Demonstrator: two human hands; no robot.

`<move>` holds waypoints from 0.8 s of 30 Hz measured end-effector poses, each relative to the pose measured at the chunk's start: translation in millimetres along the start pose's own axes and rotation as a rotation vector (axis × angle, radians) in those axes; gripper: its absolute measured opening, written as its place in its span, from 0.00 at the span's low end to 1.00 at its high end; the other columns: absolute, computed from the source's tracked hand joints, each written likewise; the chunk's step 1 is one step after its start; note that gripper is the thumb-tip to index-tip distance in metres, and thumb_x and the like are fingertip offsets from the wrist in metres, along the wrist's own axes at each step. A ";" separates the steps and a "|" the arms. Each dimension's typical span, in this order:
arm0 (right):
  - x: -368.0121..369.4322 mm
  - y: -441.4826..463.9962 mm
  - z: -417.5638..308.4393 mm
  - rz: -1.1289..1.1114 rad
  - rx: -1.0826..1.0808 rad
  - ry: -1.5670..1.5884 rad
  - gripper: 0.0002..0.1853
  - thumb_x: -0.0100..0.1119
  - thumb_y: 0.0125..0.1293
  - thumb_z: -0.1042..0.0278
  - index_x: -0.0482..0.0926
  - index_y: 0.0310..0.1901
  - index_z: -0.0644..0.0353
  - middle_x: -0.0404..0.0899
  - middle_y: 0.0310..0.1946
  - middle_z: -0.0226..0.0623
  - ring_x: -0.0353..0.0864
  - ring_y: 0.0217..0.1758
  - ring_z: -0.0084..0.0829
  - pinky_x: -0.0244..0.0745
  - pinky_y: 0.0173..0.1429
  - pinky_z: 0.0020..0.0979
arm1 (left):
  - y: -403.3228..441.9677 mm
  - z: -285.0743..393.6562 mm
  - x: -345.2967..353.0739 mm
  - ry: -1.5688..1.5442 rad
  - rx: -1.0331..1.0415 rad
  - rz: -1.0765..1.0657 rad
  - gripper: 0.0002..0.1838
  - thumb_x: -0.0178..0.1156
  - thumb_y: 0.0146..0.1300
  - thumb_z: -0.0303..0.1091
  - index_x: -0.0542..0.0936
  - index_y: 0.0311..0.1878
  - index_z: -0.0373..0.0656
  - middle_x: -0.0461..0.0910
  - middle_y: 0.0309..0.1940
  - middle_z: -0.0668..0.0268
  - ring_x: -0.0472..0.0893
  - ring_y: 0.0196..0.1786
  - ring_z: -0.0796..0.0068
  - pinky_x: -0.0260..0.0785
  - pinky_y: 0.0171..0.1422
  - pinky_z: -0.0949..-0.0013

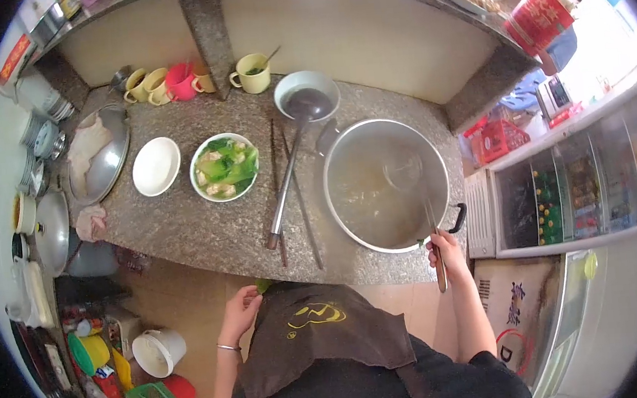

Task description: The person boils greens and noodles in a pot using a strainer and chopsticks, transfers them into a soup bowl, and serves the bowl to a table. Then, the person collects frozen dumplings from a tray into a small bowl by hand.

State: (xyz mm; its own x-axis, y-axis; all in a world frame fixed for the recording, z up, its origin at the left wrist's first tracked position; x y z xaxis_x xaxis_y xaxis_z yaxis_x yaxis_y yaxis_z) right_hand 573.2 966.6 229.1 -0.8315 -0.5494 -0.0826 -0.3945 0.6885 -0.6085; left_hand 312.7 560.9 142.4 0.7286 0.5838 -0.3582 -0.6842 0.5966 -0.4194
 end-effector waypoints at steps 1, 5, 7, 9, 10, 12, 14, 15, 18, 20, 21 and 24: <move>2.1 -4.4 2.4 -0.010 -0.017 0.031 0.07 0.48 0.66 0.66 0.70 0.40 0.58 0.70 0.25 0.30 0.68 0.17 0.20 0.65 0.18 0.24 | -4.0 -1.9 -4.2 0.011 -0.023 0.017 0.17 0.60 0.61 0.33 0.75 0.52 0.37 0.80 0.41 0.59 0.80 0.41 0.71 0.72 0.47 0.70; 27.2 -7.9 6.1 0.002 -0.042 0.078 0.05 0.48 0.65 0.66 0.68 0.39 0.57 0.67 0.25 0.29 0.65 0.18 0.19 0.61 0.19 0.23 | -10.5 -7.9 -40.2 0.087 -0.060 0.077 0.18 0.61 0.60 0.36 0.75 0.51 0.37 0.81 0.39 0.60 0.80 0.39 0.72 0.72 0.47 0.69; 52.9 -18.9 -0.8 -0.048 -0.046 0.142 0.04 0.47 0.65 0.66 0.67 0.37 0.56 0.67 0.25 0.28 0.65 0.18 0.18 0.61 0.19 0.22 | -10.8 -18.5 -70.4 0.096 -0.044 0.134 0.18 0.61 0.60 0.36 0.75 0.51 0.38 0.81 0.39 0.60 0.80 0.39 0.72 0.72 0.46 0.69; 86.3 -32.5 0.1 -0.098 -0.143 0.135 0.05 0.47 0.66 0.67 0.68 0.40 0.56 0.67 0.24 0.27 0.65 0.17 0.18 0.61 0.18 0.21 | -9.4 -35.0 -106.9 0.127 -0.010 0.208 0.18 0.61 0.60 0.36 0.76 0.51 0.38 0.81 0.39 0.60 0.80 0.38 0.72 0.73 0.45 0.68; 104.2 -39.4 3.0 -0.124 -0.205 0.109 0.08 0.47 0.66 0.67 0.69 0.44 0.57 0.67 0.24 0.27 0.65 0.16 0.18 0.61 0.18 0.21 | -9.1 -47.0 -128.6 0.138 -0.019 0.249 0.18 0.61 0.59 0.36 0.76 0.51 0.38 0.81 0.38 0.60 0.80 0.38 0.72 0.73 0.45 0.68; 146.7 -47.3 14.8 -0.145 -0.311 0.064 0.27 0.45 0.66 0.72 0.57 0.67 0.57 0.68 0.24 0.27 0.65 0.15 0.18 0.63 0.17 0.20 | -12.3 -64.2 -177.1 0.109 -0.049 0.336 0.20 0.62 0.59 0.36 0.75 0.52 0.39 0.81 0.40 0.60 0.80 0.39 0.72 0.73 0.46 0.69; 199.0 -57.0 26.6 -0.197 -0.382 0.048 0.30 0.45 0.65 0.76 0.54 0.69 0.57 0.68 0.25 0.27 0.65 0.15 0.17 0.63 0.17 0.20 | -14.7 -79.9 -235.8 0.185 -0.013 0.425 0.21 0.62 0.58 0.36 0.74 0.53 0.38 0.80 0.42 0.59 0.79 0.39 0.72 0.72 0.47 0.69; 227.1 -64.4 32.1 -0.174 -0.408 -0.048 0.31 0.46 0.64 0.77 0.54 0.69 0.58 0.69 0.27 0.27 0.65 0.18 0.16 0.64 0.19 0.19 | -14.1 -90.1 -270.3 0.182 0.001 0.466 0.21 0.62 0.58 0.35 0.74 0.54 0.38 0.80 0.44 0.59 0.79 0.39 0.72 0.72 0.47 0.69; 298.4 -89.1 48.9 -0.095 -0.490 -0.404 0.32 0.51 0.63 0.76 0.55 0.69 0.63 0.75 0.48 0.37 0.72 0.38 0.21 0.69 0.43 0.22 | -14.1 -117.3 -390.7 0.210 0.040 0.586 0.22 0.62 0.58 0.34 0.73 0.55 0.37 0.78 0.47 0.59 0.78 0.40 0.72 0.71 0.48 0.69; 341.6 -106.0 59.5 -0.004 -0.697 -0.635 0.32 0.52 0.62 0.76 0.56 0.68 0.63 0.76 0.47 0.39 0.72 0.38 0.23 0.70 0.44 0.24 | -9.0 -147.9 -480.3 0.162 0.056 0.662 0.24 0.62 0.58 0.32 0.71 0.58 0.38 0.76 0.51 0.59 0.76 0.43 0.72 0.70 0.51 0.68; 350.7 -100.1 84.8 0.023 -0.599 -0.556 0.32 0.53 0.61 0.76 0.57 0.68 0.63 0.77 0.40 0.38 0.71 0.34 0.22 0.70 0.41 0.24 | -8.7 -142.7 -524.7 0.267 0.015 0.696 0.25 0.61 0.59 0.33 0.70 0.59 0.38 0.75 0.52 0.58 0.75 0.46 0.70 0.68 0.54 0.67; 396.9 -133.8 81.1 0.141 -0.520 -0.580 0.33 0.53 0.60 0.77 0.57 0.68 0.62 0.74 0.34 0.33 0.67 0.30 0.20 0.68 0.36 0.23 | 12.8 -213.6 -656.3 0.362 0.074 0.844 0.28 0.59 0.61 0.35 0.66 0.63 0.36 0.70 0.58 0.54 0.71 0.57 0.62 0.61 0.63 0.63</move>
Point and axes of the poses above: each hand's wrist, its own y-axis towards the middle knuckle, its own x-axis out of the palm, z = x × y, the point moved 3 cm from there along y, towards the middle knuckle
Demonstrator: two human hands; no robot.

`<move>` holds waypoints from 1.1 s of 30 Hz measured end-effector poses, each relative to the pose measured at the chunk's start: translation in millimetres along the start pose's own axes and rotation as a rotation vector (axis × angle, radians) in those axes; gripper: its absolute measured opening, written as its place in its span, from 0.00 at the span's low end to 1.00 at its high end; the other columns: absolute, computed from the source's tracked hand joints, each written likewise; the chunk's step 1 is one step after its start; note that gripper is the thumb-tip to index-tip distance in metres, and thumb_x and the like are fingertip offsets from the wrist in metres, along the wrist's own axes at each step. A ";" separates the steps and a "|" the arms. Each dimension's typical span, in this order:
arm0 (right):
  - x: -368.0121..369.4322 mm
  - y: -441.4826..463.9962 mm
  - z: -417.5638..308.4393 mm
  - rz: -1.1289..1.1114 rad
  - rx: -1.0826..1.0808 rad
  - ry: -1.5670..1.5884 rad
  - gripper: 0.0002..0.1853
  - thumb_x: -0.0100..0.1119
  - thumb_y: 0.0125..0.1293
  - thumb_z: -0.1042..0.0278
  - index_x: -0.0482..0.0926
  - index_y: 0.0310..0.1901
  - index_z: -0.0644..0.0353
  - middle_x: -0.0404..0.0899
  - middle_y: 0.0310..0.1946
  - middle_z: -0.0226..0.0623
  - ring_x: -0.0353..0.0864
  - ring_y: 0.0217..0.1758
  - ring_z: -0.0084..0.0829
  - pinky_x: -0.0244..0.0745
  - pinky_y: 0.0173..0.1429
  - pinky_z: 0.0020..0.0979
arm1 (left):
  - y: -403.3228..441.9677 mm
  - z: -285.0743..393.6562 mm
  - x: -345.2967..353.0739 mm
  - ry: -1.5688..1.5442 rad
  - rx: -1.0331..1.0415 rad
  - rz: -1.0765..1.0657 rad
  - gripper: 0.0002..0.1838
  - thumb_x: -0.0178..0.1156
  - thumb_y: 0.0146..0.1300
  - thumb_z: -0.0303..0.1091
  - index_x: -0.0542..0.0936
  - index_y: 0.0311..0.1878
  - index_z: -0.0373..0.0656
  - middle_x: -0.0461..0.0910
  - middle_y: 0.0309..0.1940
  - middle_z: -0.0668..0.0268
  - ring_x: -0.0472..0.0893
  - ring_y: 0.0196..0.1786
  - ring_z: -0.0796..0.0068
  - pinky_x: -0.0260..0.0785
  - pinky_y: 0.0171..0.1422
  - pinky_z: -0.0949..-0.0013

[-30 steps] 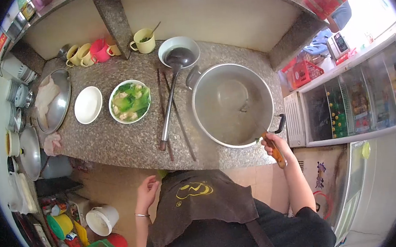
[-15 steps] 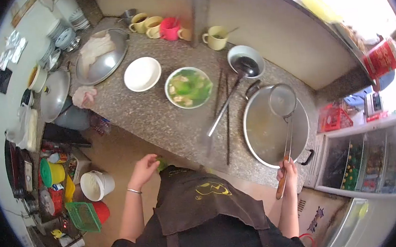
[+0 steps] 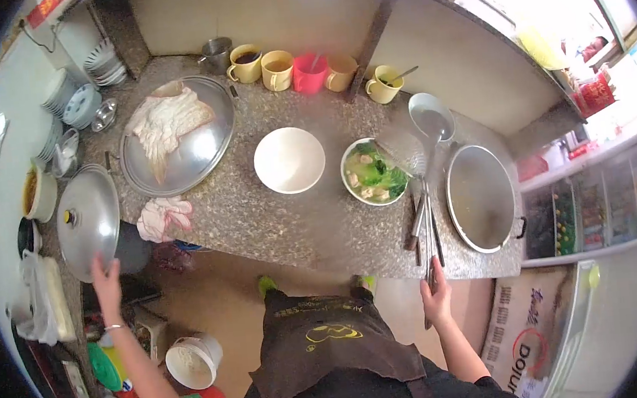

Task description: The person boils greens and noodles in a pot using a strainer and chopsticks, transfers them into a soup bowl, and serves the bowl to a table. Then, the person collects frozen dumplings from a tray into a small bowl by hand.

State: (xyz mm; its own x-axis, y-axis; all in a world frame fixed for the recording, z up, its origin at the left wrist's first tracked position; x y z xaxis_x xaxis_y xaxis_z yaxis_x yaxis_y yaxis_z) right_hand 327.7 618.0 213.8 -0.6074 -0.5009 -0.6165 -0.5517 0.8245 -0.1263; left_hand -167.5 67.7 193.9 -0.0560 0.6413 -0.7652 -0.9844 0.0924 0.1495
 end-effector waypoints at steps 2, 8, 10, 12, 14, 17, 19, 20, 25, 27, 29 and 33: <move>9.0 -12.9 -23.7 0.059 -0.001 -0.054 0.32 0.51 0.61 0.78 0.56 0.68 0.62 0.73 0.34 0.29 0.65 0.27 0.16 0.65 0.32 0.20 | 72.2 -112.2 -16.9 0.105 0.047 -0.052 0.28 0.57 0.63 0.37 0.65 0.64 0.35 0.68 0.61 0.51 0.68 0.62 0.59 0.57 0.67 0.62; 42.9 -34.9 -90.9 0.197 0.063 0.302 0.27 0.44 0.66 0.77 0.57 0.67 0.57 0.67 0.29 0.28 0.66 0.18 0.16 0.64 0.18 0.20 | 221.8 -189.5 -32.9 0.666 0.090 0.013 0.32 0.58 0.60 0.45 0.67 0.62 0.34 0.68 0.60 0.48 0.67 0.63 0.51 0.57 0.67 0.59; 60.6 -28.9 -97.8 0.240 0.226 0.672 0.16 0.46 0.68 0.72 0.65 0.57 0.58 0.69 0.30 0.30 0.65 0.17 0.17 0.64 0.18 0.20 | 247.2 -186.2 -28.7 0.654 0.014 -0.005 0.33 0.58 0.59 0.48 0.67 0.61 0.34 0.69 0.59 0.47 0.67 0.62 0.49 0.58 0.67 0.59; 67.7 -20.2 -94.9 0.185 0.324 0.826 0.13 0.45 0.69 0.65 0.66 0.51 0.58 0.70 0.31 0.31 0.65 0.18 0.19 0.63 0.19 0.21 | 253.7 -188.3 -24.5 0.528 -0.063 0.000 0.31 0.60 0.58 0.44 0.68 0.60 0.33 0.69 0.59 0.48 0.68 0.62 0.52 0.58 0.67 0.60; 68.4 -13.4 -87.5 0.250 0.551 1.129 0.10 0.47 0.68 0.60 0.66 0.44 0.57 0.70 0.31 0.31 0.62 0.18 0.19 0.61 0.19 0.20 | 250.3 -192.9 -18.0 0.389 -0.142 0.011 0.30 0.61 0.57 0.40 0.68 0.60 0.33 0.70 0.59 0.49 0.69 0.61 0.55 0.59 0.66 0.62; 59.4 6.6 -61.5 0.328 0.473 1.176 0.10 0.49 0.66 0.60 0.67 0.39 0.57 0.71 0.34 0.32 0.63 0.20 0.18 0.63 0.21 0.18 | 255.6 -232.2 -7.9 0.209 -0.184 -0.029 0.28 0.61 0.57 0.37 0.70 0.58 0.31 0.72 0.56 0.50 0.72 0.59 0.57 0.61 0.64 0.62; 50.9 28.7 -73.5 0.466 0.395 0.886 0.10 0.49 0.66 0.60 0.68 0.39 0.57 0.72 0.32 0.33 0.66 0.21 0.20 0.65 0.22 0.22 | 277.2 -210.8 -12.3 0.477 -0.094 -0.093 0.25 0.59 0.58 0.37 0.71 0.55 0.31 0.75 0.52 0.48 0.74 0.54 0.53 0.64 0.60 0.60; 46.7 44.0 -67.3 0.539 0.402 0.773 0.10 0.48 0.67 0.60 0.69 0.40 0.57 0.73 0.29 0.32 0.68 0.21 0.20 0.65 0.22 0.22 | 271.7 -171.9 -21.4 0.776 -0.035 -0.098 0.24 0.58 0.59 0.37 0.71 0.54 0.31 0.76 0.49 0.47 0.75 0.51 0.50 0.66 0.57 0.58; 32.2 140.1 -22.4 0.533 0.197 0.361 0.27 0.51 0.64 0.67 0.60 0.65 0.60 0.73 0.28 0.32 0.68 0.16 0.20 0.63 0.17 0.23 | 280.4 -213.6 -23.0 0.448 -0.023 0.033 0.18 0.57 0.60 0.36 0.74 0.47 0.30 0.77 0.42 0.45 0.76 0.46 0.48 0.67 0.53 0.58; 32.6 171.6 -6.9 0.566 0.198 0.093 0.28 0.52 0.64 0.68 0.60 0.66 0.58 0.74 0.29 0.33 0.68 0.17 0.21 0.65 0.20 0.24 | 258.9 -181.7 -38.5 0.293 -0.157 -0.020 0.16 0.56 0.60 0.33 0.75 0.46 0.29 0.77 0.39 0.47 0.76 0.43 0.51 0.67 0.51 0.60; 33.1 192.9 -4.5 0.660 -0.068 -0.437 0.30 0.57 0.60 0.65 0.62 0.65 0.59 0.79 0.42 0.51 0.81 0.40 0.43 0.74 0.45 0.38 | 225.1 -106.1 -62.3 0.202 -0.192 -0.015 0.19 0.56 0.60 0.36 0.75 0.48 0.29 0.77 0.42 0.48 0.77 0.44 0.54 0.68 0.52 0.62; 37.7 211.1 -8.1 0.539 0.148 -0.369 0.32 0.58 0.58 0.64 0.61 0.65 0.56 0.75 0.51 0.52 0.74 0.53 0.51 0.69 0.56 0.41 | 197.2 -26.8 -95.4 0.367 0.000 0.046 0.23 0.59 0.60 0.38 0.75 0.51 0.27 0.79 0.43 0.46 0.79 0.44 0.54 0.70 0.52 0.64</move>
Point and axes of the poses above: each hand's wrist, its own y-axis towards the middle knuckle, its own x-axis out of the palm, z = x × y, the point moved 3 cm from there along y, towards the middle knuckle
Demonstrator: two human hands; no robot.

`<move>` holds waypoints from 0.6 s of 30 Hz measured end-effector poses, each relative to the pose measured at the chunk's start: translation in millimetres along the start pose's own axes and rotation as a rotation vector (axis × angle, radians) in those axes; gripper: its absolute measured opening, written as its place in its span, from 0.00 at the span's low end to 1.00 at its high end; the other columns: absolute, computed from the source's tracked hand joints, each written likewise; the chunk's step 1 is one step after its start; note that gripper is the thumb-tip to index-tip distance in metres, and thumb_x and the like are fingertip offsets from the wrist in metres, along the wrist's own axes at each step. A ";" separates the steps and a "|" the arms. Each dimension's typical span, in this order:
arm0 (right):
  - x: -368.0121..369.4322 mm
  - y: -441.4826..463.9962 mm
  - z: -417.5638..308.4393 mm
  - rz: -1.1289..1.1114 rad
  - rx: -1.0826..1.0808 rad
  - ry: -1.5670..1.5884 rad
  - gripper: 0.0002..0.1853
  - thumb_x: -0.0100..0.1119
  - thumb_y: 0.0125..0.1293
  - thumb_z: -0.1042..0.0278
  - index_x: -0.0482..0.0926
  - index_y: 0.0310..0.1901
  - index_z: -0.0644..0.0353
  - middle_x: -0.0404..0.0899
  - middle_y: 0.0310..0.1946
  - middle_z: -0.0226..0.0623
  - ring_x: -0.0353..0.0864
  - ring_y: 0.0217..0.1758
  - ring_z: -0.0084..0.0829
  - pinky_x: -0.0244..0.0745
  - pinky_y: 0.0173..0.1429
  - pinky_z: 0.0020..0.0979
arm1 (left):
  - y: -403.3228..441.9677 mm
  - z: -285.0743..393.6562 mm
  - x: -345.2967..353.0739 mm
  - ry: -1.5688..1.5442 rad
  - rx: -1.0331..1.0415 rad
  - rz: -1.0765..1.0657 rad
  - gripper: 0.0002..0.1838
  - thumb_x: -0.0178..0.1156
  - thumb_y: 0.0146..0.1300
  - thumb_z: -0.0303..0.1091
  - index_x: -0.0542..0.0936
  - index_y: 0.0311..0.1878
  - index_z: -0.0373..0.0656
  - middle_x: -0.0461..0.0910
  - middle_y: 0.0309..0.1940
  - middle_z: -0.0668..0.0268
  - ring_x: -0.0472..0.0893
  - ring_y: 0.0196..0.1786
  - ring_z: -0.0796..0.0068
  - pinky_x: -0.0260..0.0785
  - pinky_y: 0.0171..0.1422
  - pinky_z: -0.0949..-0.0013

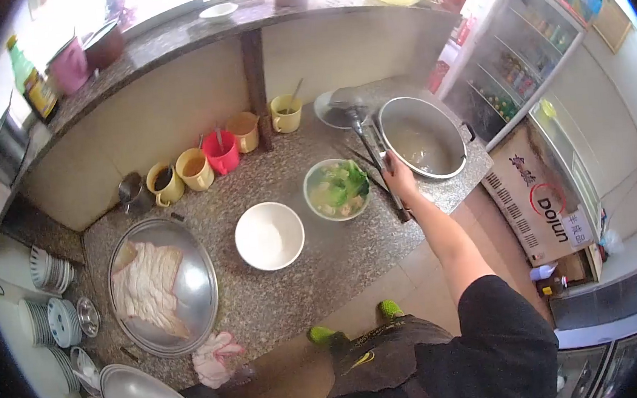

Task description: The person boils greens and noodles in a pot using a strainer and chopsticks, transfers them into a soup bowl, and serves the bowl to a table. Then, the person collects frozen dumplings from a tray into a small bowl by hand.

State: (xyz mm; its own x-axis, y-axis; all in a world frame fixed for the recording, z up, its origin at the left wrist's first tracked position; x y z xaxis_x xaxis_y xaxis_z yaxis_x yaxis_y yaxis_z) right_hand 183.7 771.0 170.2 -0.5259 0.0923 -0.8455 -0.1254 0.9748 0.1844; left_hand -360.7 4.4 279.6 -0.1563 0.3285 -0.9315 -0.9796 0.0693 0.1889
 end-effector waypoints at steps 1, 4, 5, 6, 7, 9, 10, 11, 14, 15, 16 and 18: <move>10.7 5.7 14.4 0.035 -0.067 -0.017 0.33 0.59 0.58 0.63 0.61 0.65 0.55 0.75 0.52 0.51 0.74 0.53 0.51 0.69 0.56 0.41 | -13.0 26.6 -17.9 0.080 0.093 0.018 0.23 0.60 0.60 0.38 0.75 0.51 0.27 0.80 0.42 0.47 0.79 0.42 0.54 0.70 0.51 0.64; 13.1 8.2 27.5 -0.028 -0.011 -0.011 0.34 0.60 0.57 0.62 0.60 0.66 0.51 0.77 0.48 0.48 0.76 0.50 0.48 0.71 0.52 0.41 | -30.0 67.8 -31.1 0.113 0.292 0.075 0.22 0.62 0.59 0.36 0.75 0.51 0.28 0.81 0.41 0.49 0.80 0.41 0.56 0.71 0.49 0.64; 11.8 9.1 33.5 -0.079 0.019 0.017 0.34 0.60 0.57 0.62 0.60 0.66 0.51 0.77 0.46 0.47 0.77 0.49 0.47 0.72 0.51 0.41 | -35.8 82.6 -33.7 0.064 0.391 0.101 0.22 0.63 0.58 0.35 0.76 0.51 0.29 0.81 0.43 0.49 0.80 0.41 0.58 0.71 0.48 0.63; 14.8 10.1 43.2 -0.029 -0.070 0.013 0.34 0.60 0.56 0.61 0.60 0.66 0.50 0.78 0.43 0.46 0.77 0.45 0.46 0.72 0.49 0.42 | -38.9 98.1 -34.3 0.069 0.402 0.110 0.22 0.63 0.58 0.35 0.76 0.51 0.29 0.81 0.43 0.49 0.80 0.41 0.58 0.71 0.48 0.63; 20.5 12.3 57.3 0.039 -0.181 0.039 0.34 0.61 0.55 0.62 0.61 0.65 0.50 0.78 0.40 0.46 0.77 0.42 0.47 0.72 0.47 0.42 | -41.4 121.7 -28.5 -0.189 0.294 -0.124 0.23 0.62 0.59 0.35 0.73 0.55 0.32 0.78 0.47 0.48 0.79 0.42 0.57 0.71 0.47 0.62; 33.3 14.2 87.8 -0.007 -0.158 0.090 0.33 0.62 0.54 0.66 0.64 0.63 0.52 0.77 0.38 0.46 0.77 0.43 0.48 0.72 0.47 0.43 | -59.3 185.8 -15.7 -0.443 0.188 -0.349 0.25 0.62 0.60 0.34 0.71 0.59 0.35 0.76 0.51 0.47 0.79 0.43 0.56 0.72 0.46 0.61; 34.0 12.3 99.2 -0.066 -0.148 0.129 0.32 0.62 0.53 0.67 0.65 0.62 0.53 0.77 0.38 0.47 0.76 0.43 0.48 0.72 0.47 0.43 | -77.5 230.8 -10.6 -0.373 0.342 -0.243 0.21 0.60 0.59 0.32 0.73 0.54 0.33 0.76 0.46 0.49 0.78 0.42 0.56 0.70 0.47 0.62; 27.3 9.8 101.8 -0.125 -0.140 0.168 0.31 0.63 0.52 0.69 0.67 0.60 0.54 0.76 0.39 0.47 0.76 0.43 0.49 0.72 0.48 0.43 | -100.4 282.5 -5.4 -0.300 0.492 -0.134 0.18 0.58 0.57 0.30 0.74 0.50 0.32 0.75 0.41 0.51 0.77 0.41 0.57 0.69 0.47 0.63; -1.4 -9.6 125.3 -0.167 -0.231 0.312 0.25 0.61 0.55 0.69 0.70 0.56 0.58 0.75 0.46 0.48 0.74 0.50 0.50 0.71 0.54 0.41 | -200.4 466.9 -8.2 -0.432 0.628 -0.183 0.17 0.59 0.52 0.25 0.76 0.47 0.34 0.74 0.38 0.54 0.76 0.41 0.58 0.68 0.48 0.64; -4.9 -14.7 141.6 -0.188 -0.226 0.344 0.23 0.59 0.56 0.69 0.72 0.56 0.58 0.74 0.48 0.49 0.73 0.53 0.50 0.70 0.57 0.40 | -234.4 524.7 -8.2 -0.417 0.734 -0.197 0.17 0.60 0.50 0.25 0.77 0.46 0.35 0.75 0.38 0.54 0.77 0.41 0.59 0.68 0.48 0.64; -24.9 -19.7 150.9 -0.257 -0.247 0.340 0.23 0.59 0.57 0.69 0.72 0.56 0.57 0.74 0.50 0.49 0.72 0.54 0.50 0.69 0.58 0.40 | -265.6 577.2 -4.1 -0.401 0.841 -0.217 0.17 0.61 0.49 0.24 0.78 0.45 0.37 0.75 0.37 0.55 0.77 0.41 0.59 0.68 0.48 0.64; -30.5 -23.7 209.5 -0.290 -0.155 0.378 0.22 0.58 0.59 0.69 0.72 0.57 0.57 0.76 0.49 0.45 0.76 0.52 0.43 0.72 0.57 0.38 | -321.6 673.1 24.2 -0.409 0.970 -0.375 0.16 0.63 0.47 0.27 0.80 0.43 0.42 0.76 0.38 0.56 0.77 0.41 0.58 0.69 0.48 0.64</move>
Point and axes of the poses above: each hand's wrist, its own y-axis towards the middle knuckle, its own x-axis out of the palm, z = x × y, the point moved 3 cm from there along y, towards the middle knuckle
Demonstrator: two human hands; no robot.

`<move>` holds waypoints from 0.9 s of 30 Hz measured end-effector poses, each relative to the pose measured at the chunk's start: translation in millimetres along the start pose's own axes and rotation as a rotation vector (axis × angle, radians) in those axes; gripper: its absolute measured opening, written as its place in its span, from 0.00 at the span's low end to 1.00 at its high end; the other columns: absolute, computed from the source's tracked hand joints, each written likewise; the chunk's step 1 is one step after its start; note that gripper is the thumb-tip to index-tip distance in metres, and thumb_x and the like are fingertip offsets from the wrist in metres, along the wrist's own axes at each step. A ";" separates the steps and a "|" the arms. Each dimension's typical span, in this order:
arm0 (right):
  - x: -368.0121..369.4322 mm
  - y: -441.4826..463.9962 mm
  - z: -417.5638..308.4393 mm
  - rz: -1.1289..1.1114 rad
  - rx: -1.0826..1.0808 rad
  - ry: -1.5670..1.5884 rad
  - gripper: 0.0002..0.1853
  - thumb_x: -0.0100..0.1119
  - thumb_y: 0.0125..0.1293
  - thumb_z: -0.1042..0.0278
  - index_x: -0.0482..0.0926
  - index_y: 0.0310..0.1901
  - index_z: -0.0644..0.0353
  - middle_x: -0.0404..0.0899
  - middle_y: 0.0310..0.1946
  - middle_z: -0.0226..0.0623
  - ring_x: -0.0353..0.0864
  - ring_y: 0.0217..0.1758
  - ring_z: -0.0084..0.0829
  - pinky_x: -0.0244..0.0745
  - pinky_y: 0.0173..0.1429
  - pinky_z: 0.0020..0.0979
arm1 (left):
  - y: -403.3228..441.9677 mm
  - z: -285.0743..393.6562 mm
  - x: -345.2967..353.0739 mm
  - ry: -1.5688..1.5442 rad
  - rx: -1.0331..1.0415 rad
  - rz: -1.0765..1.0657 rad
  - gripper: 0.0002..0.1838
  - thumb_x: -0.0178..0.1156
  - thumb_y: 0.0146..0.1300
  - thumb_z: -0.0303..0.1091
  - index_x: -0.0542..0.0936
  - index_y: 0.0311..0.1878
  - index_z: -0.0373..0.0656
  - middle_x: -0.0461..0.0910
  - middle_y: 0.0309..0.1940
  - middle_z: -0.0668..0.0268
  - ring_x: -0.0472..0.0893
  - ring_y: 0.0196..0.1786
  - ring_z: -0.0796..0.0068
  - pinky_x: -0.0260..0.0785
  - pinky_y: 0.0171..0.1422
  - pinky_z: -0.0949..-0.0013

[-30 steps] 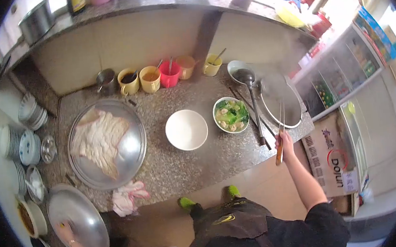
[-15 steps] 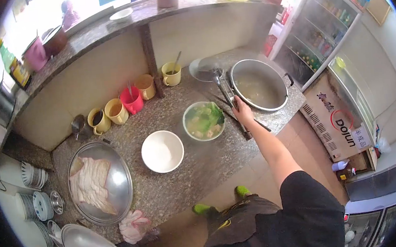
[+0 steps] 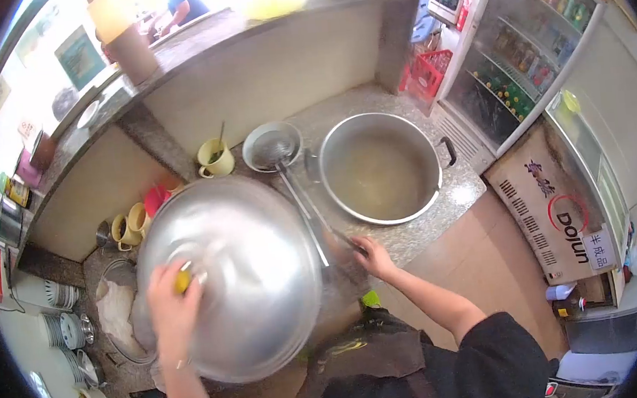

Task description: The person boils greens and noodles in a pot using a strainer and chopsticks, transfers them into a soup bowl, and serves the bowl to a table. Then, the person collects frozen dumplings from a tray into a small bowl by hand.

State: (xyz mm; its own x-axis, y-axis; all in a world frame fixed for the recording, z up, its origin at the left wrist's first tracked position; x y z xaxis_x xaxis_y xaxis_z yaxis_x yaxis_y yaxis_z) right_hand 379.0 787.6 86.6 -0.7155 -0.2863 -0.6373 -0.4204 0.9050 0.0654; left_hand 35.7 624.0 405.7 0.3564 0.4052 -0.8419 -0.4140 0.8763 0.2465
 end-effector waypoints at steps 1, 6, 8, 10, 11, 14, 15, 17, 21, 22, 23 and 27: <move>-22.3 -18.0 15.5 -0.036 0.078 0.080 0.21 0.57 0.61 0.70 0.72 0.57 0.58 0.78 0.48 0.44 0.78 0.51 0.39 0.73 0.55 0.36 | 24.1 37.1 37.9 -0.077 0.137 0.002 0.16 0.63 0.47 0.28 0.80 0.43 0.42 0.76 0.39 0.56 0.77 0.42 0.57 0.69 0.49 0.64; -156.3 -96.7 141.5 0.268 0.433 0.265 0.15 0.52 0.65 0.74 0.74 0.53 0.65 0.80 0.41 0.42 0.81 0.43 0.29 0.76 0.48 0.28 | 133.0 190.6 246.5 -0.148 0.397 -0.324 0.15 0.62 0.48 0.36 0.81 0.39 0.40 0.76 0.43 0.50 0.77 0.46 0.52 0.69 0.53 0.58; -200.9 -139.9 207.5 0.424 0.554 0.293 0.14 0.51 0.65 0.74 0.74 0.51 0.66 0.80 0.38 0.40 0.80 0.39 0.27 0.75 0.44 0.26 | 157.4 230.1 323.7 -0.136 0.488 -0.367 0.14 0.59 0.50 0.37 0.81 0.38 0.40 0.75 0.45 0.48 0.76 0.48 0.51 0.69 0.54 0.57; -240.5 -176.9 239.9 0.580 0.646 0.364 0.13 0.50 0.66 0.74 0.74 0.51 0.67 0.79 0.36 0.37 0.78 0.36 0.24 0.74 0.40 0.24 | 171.3 255.5 380.8 -0.149 0.526 -0.371 0.13 0.58 0.51 0.38 0.81 0.37 0.40 0.75 0.46 0.47 0.76 0.48 0.51 0.69 0.55 0.57; -257.2 -192.7 244.2 0.664 0.698 0.416 0.13 0.49 0.66 0.74 0.74 0.51 0.67 0.78 0.35 0.36 0.78 0.35 0.23 0.73 0.39 0.23 | 176.8 264.5 402.7 -0.109 0.548 -0.398 0.13 0.57 0.51 0.37 0.81 0.36 0.40 0.75 0.47 0.47 0.76 0.48 0.51 0.70 0.55 0.57; -270.3 -236.2 270.9 0.734 0.772 0.477 0.13 0.49 0.67 0.72 0.73 0.50 0.67 0.78 0.35 0.36 0.77 0.35 0.22 0.73 0.38 0.22 | 179.2 272.1 450.6 -0.087 0.508 -0.439 0.12 0.56 0.51 0.36 0.81 0.36 0.41 0.75 0.48 0.48 0.76 0.48 0.51 0.70 0.54 0.57; -267.5 -246.2 280.1 0.707 0.754 0.484 0.12 0.49 0.67 0.72 0.74 0.50 0.67 0.78 0.35 0.36 0.77 0.34 0.22 0.73 0.37 0.22 | 180.9 270.9 456.8 -0.103 0.467 -0.460 0.12 0.57 0.51 0.36 0.81 0.37 0.42 0.75 0.48 0.48 0.76 0.49 0.52 0.70 0.54 0.57; -252.1 -253.5 296.9 0.699 0.811 0.553 0.12 0.50 0.67 0.71 0.74 0.49 0.67 0.78 0.35 0.36 0.77 0.32 0.21 0.73 0.35 0.21 | 183.1 274.5 459.4 0.033 0.431 -0.550 0.14 0.57 0.51 0.36 0.80 0.41 0.43 0.75 0.46 0.51 0.76 0.49 0.52 0.70 0.54 0.56; -235.4 -222.4 286.5 0.504 0.829 0.506 0.12 0.51 0.67 0.70 0.74 0.49 0.66 0.78 0.33 0.35 0.77 0.31 0.21 0.72 0.34 0.20 | 180.1 258.2 482.7 -0.150 0.423 -0.410 0.16 0.60 0.50 0.36 0.79 0.44 0.45 0.72 0.43 0.53 0.75 0.49 0.52 0.69 0.54 0.57; -236.8 -208.2 275.0 0.463 0.847 0.506 0.13 0.51 0.67 0.70 0.74 0.49 0.66 0.78 0.32 0.35 0.77 0.31 0.21 0.72 0.34 0.20 | 178.8 258.1 482.4 -0.208 0.405 -0.373 0.18 0.60 0.51 0.35 0.77 0.47 0.44 0.72 0.45 0.53 0.75 0.49 0.52 0.69 0.54 0.57; -237.6 -192.7 269.7 0.391 0.837 0.476 0.13 0.51 0.67 0.70 0.74 0.49 0.66 0.78 0.32 0.35 0.77 0.31 0.21 0.72 0.34 0.20 | 175.5 255.6 480.7 -0.264 0.374 -0.336 0.20 0.61 0.51 0.34 0.76 0.50 0.44 0.71 0.46 0.52 0.74 0.49 0.51 0.69 0.54 0.57; -238.2 -126.7 237.8 0.236 0.661 0.532 0.15 0.52 0.67 0.68 0.74 0.51 0.66 0.78 0.32 0.35 0.77 0.30 0.21 0.71 0.33 0.20 | 118.0 249.0 405.1 -0.466 0.268 -0.231 0.28 0.60 0.53 0.31 0.67 0.59 0.42 0.67 0.55 0.55 0.73 0.53 0.53 0.68 0.57 0.59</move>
State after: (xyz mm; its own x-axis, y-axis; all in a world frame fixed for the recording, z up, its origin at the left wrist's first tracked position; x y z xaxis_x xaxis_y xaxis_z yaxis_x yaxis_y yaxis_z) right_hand 735.4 815.9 47.5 -0.9772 -0.0283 -0.2104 0.0625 0.9089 -0.4123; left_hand 339.8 956.5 213.2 0.7682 0.2146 -0.6032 -0.0769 0.9663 0.2458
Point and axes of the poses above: each hand's wrist, its own y-axis towards the middle knuckle, its own x-axis out of the palm, z = x × y, the point moved 3 cm from there along y, towards the middle knuckle
